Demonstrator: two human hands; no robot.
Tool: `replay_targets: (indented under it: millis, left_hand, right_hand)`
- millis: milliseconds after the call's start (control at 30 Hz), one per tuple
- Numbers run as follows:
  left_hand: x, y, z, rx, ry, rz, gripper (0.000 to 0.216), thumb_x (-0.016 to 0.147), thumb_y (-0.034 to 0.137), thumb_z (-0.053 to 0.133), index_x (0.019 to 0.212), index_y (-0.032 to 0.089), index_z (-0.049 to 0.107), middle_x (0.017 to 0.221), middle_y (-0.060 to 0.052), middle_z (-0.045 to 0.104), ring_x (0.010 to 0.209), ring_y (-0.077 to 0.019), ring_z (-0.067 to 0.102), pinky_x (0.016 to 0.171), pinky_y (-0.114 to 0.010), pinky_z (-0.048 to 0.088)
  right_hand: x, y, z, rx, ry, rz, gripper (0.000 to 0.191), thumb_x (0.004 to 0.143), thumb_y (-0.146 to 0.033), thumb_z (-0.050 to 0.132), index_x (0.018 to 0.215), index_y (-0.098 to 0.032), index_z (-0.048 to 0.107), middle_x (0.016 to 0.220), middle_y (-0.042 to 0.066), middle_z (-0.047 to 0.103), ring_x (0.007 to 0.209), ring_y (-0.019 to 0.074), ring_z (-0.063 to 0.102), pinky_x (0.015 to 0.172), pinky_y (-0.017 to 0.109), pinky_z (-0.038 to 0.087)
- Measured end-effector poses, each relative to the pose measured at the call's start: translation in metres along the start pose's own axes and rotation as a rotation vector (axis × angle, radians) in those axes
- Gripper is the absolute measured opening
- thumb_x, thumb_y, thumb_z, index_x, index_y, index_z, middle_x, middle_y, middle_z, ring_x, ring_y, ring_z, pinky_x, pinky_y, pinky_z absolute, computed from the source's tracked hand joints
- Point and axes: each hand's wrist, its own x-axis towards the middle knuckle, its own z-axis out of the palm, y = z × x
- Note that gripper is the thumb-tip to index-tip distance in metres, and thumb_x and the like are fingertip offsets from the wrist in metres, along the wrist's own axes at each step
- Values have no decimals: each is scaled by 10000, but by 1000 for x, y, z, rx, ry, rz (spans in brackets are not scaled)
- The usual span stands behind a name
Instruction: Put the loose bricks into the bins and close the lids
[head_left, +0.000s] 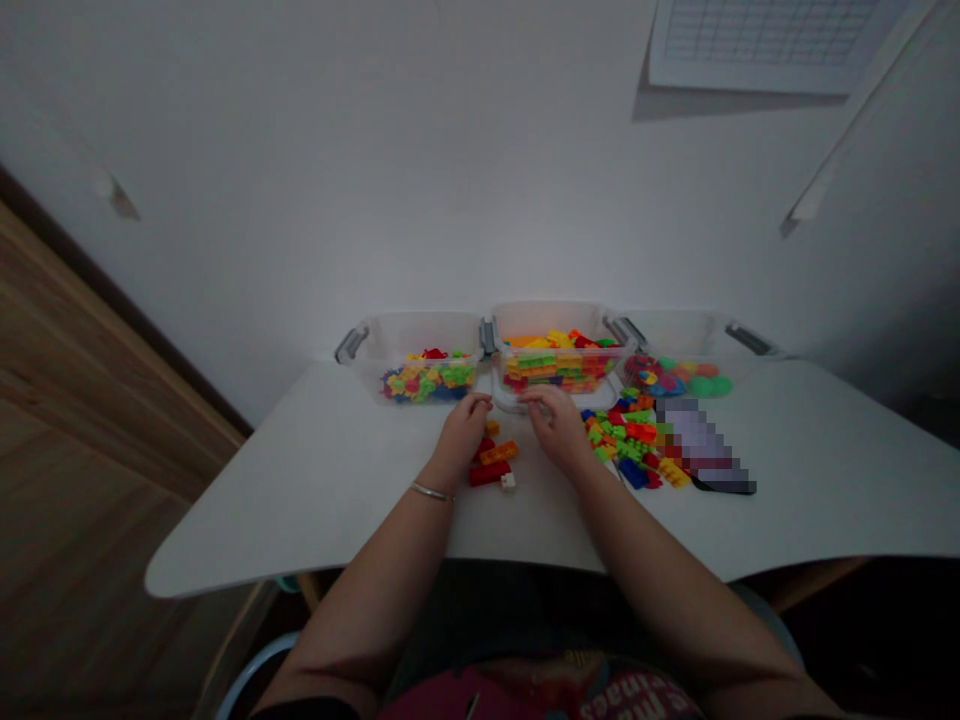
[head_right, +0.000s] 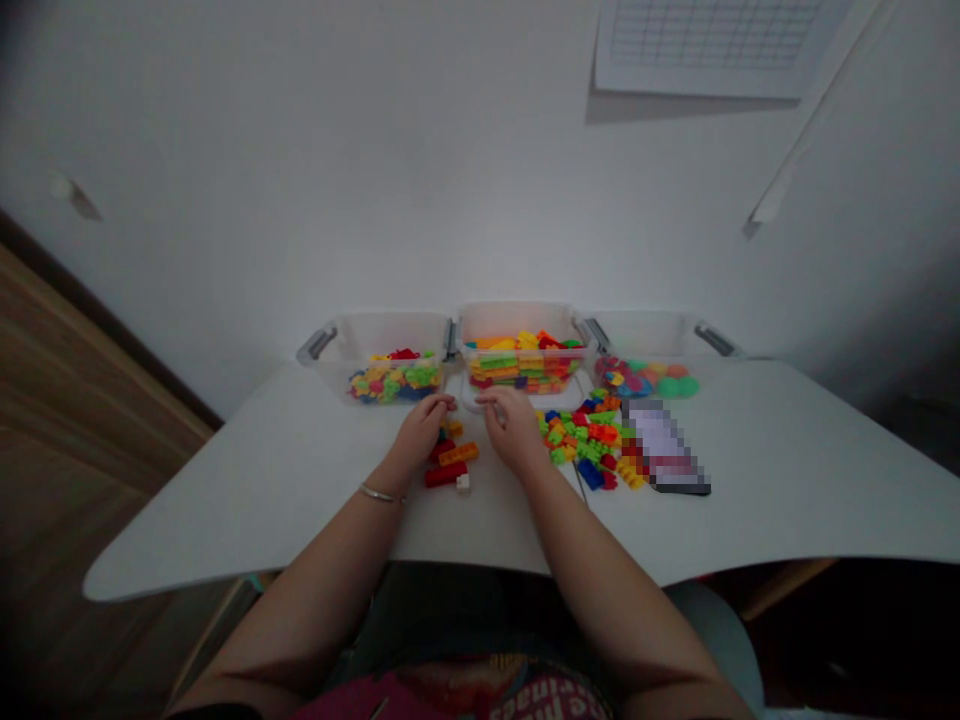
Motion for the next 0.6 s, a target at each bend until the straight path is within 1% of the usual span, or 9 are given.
replay_targets:
  millis: [33, 133, 200, 233, 300, 400, 500, 600]
  left_hand:
    - [0, 1, 1, -12, 3, -17, 229, 841, 252, 443, 924, 201, 650, 955, -52, 699, 905, -175, 630, 836, -295, 486]
    - [1, 2, 2, -48, 26, -85, 286, 866, 264, 416, 1068, 186, 603, 986, -65, 699, 921, -170, 625, 849, -295, 476]
    - [1, 2, 3, -72, 47, -108, 318, 867, 260, 413, 1131, 172, 568, 995, -73, 699, 937, -167, 621, 873, -300, 464]
    - [1, 2, 4, -81, 51, -112, 322, 861, 254, 421, 1137, 166, 560, 983, -73, 698, 939, -167, 620, 878, -302, 460]
    - [1, 2, 4, -92, 45, -120, 316, 841, 251, 453, 1123, 160, 561, 932, -65, 692, 916, -169, 622, 862, -301, 463]
    - [1, 0, 5, -89, 34, -108, 287, 810, 270, 501, 1062, 167, 591, 876, -47, 677, 879, -176, 624, 826, -299, 473]
    - [1, -2, 5, -69, 33, -64, 224, 803, 268, 493, 959, 183, 630, 916, -52, 680, 926, -182, 620, 861, -299, 467]
    - [2, -4, 4, -60, 17, -44, 222, 810, 247, 452, 907, 186, 642, 953, -63, 687, 943, -184, 619, 884, -311, 466]
  right_hand:
    - [-5, 3, 6, -8, -105, -2, 224, 845, -168, 481, 911, -225, 688, 1009, 75, 706, 1004, 217, 618, 932, 404, 468]
    - [-15, 14, 17, -32, -392, -31, 269, 822, -110, 496, 932, -215, 718, 1085, 71, 710, 1058, 211, 615, 981, 418, 444]
    - [-17, 21, 18, -41, -492, -53, 281, 836, -105, 494, 945, -216, 728, 1093, 67, 714, 1068, 203, 617, 998, 420, 433]
    - [-18, 25, 17, -50, -504, -52, 278, 842, -110, 498, 952, -218, 730, 1085, 65, 717, 1064, 201, 620, 999, 418, 433]
    - [-19, 29, 15, -73, -486, -37, 261, 845, -122, 518, 967, -216, 728, 1085, 64, 718, 1066, 203, 620, 1001, 412, 433]
    - [-19, 30, 12, -80, -462, -4, 237, 862, -145, 523, 978, -204, 722, 1062, 64, 724, 1043, 207, 628, 981, 399, 446]
    - [-19, 26, 9, -46, -467, 24, 230, 883, -168, 510, 985, -196, 715, 1033, 61, 729, 1013, 208, 636, 953, 391, 460]
    - [-20, 20, 8, -7, -489, 7, 206, 867, -212, 566, 1018, -187, 704, 1051, 70, 722, 1016, 218, 633, 942, 388, 462]
